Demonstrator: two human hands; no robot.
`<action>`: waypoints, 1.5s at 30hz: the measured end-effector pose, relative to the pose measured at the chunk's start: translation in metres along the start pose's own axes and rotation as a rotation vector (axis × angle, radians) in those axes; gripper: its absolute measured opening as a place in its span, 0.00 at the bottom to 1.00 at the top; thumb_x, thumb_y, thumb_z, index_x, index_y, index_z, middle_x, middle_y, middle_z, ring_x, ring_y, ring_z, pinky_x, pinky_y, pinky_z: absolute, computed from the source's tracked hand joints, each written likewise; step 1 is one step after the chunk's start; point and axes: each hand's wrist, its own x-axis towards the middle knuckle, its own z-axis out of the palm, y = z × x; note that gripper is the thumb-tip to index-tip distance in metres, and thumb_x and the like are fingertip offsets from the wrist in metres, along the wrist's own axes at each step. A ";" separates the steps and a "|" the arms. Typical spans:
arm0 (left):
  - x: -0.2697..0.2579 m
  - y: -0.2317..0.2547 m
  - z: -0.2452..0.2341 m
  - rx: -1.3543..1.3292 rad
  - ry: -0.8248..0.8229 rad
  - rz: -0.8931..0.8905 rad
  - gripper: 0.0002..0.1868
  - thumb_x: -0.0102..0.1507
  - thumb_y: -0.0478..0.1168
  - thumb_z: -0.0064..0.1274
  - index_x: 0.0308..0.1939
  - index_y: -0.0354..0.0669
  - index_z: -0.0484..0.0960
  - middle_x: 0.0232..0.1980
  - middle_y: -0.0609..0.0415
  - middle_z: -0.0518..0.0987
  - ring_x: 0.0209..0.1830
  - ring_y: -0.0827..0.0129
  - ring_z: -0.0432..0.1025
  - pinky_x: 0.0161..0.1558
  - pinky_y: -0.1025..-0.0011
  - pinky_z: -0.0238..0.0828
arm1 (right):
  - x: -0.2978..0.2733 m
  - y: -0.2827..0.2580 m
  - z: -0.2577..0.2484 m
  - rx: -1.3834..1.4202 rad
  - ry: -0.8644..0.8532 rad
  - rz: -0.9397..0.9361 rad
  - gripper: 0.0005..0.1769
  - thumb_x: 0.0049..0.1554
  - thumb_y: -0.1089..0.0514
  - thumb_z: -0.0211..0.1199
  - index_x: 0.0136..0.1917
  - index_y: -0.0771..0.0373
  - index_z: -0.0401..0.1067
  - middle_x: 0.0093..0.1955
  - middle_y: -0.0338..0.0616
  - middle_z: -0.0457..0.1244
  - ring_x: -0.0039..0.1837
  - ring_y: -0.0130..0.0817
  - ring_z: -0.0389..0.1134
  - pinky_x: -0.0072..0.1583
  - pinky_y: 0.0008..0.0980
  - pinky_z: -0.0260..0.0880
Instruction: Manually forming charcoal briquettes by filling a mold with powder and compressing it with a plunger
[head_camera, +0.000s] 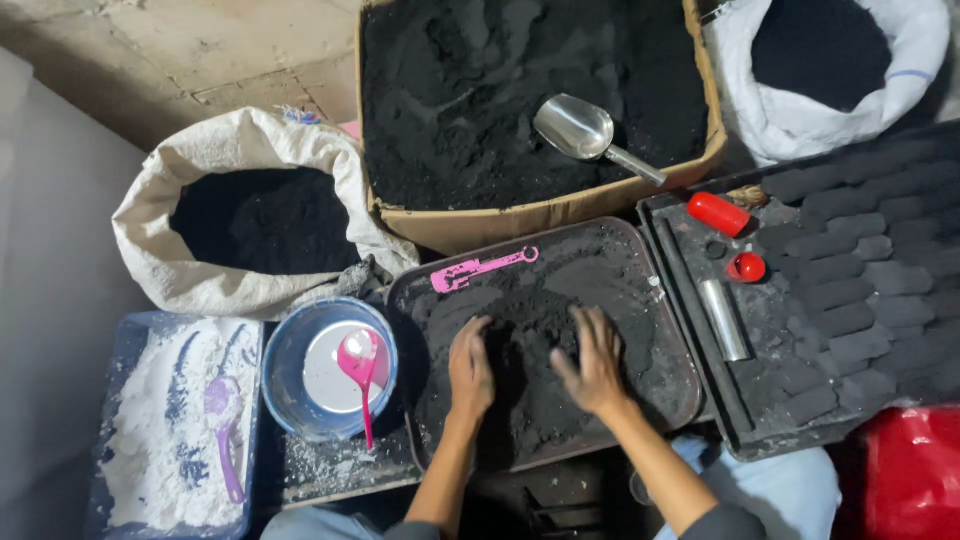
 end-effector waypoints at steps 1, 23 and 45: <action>-0.008 -0.001 0.000 0.002 -0.001 -0.005 0.23 0.66 0.44 0.22 0.49 0.34 0.72 0.48 0.34 0.72 0.54 0.40 0.61 0.55 0.49 0.53 | 0.010 0.004 0.004 0.002 -0.005 0.003 0.37 0.52 0.37 0.43 0.67 0.61 0.49 0.62 0.56 0.49 0.67 0.57 0.44 0.60 0.57 0.46; 0.004 -0.070 0.069 0.370 0.167 0.199 0.20 0.60 0.46 0.18 0.19 0.53 0.63 0.17 0.62 0.57 0.17 0.65 0.54 0.26 0.70 0.54 | 0.063 0.009 0.085 0.152 0.202 -0.498 0.21 0.54 0.56 0.49 0.20 0.53 0.55 0.20 0.34 0.49 0.28 0.36 0.56 0.32 0.29 0.57; 0.000 -0.024 0.050 -0.074 -0.064 -0.150 0.33 0.65 0.52 0.09 0.63 0.32 0.53 0.62 0.27 0.54 0.63 0.39 0.48 0.62 0.51 0.38 | 0.056 -0.016 0.062 0.511 -0.188 -0.089 0.25 0.58 0.55 0.35 0.61 0.72 0.60 0.61 0.64 0.54 0.66 0.53 0.51 0.66 0.47 0.46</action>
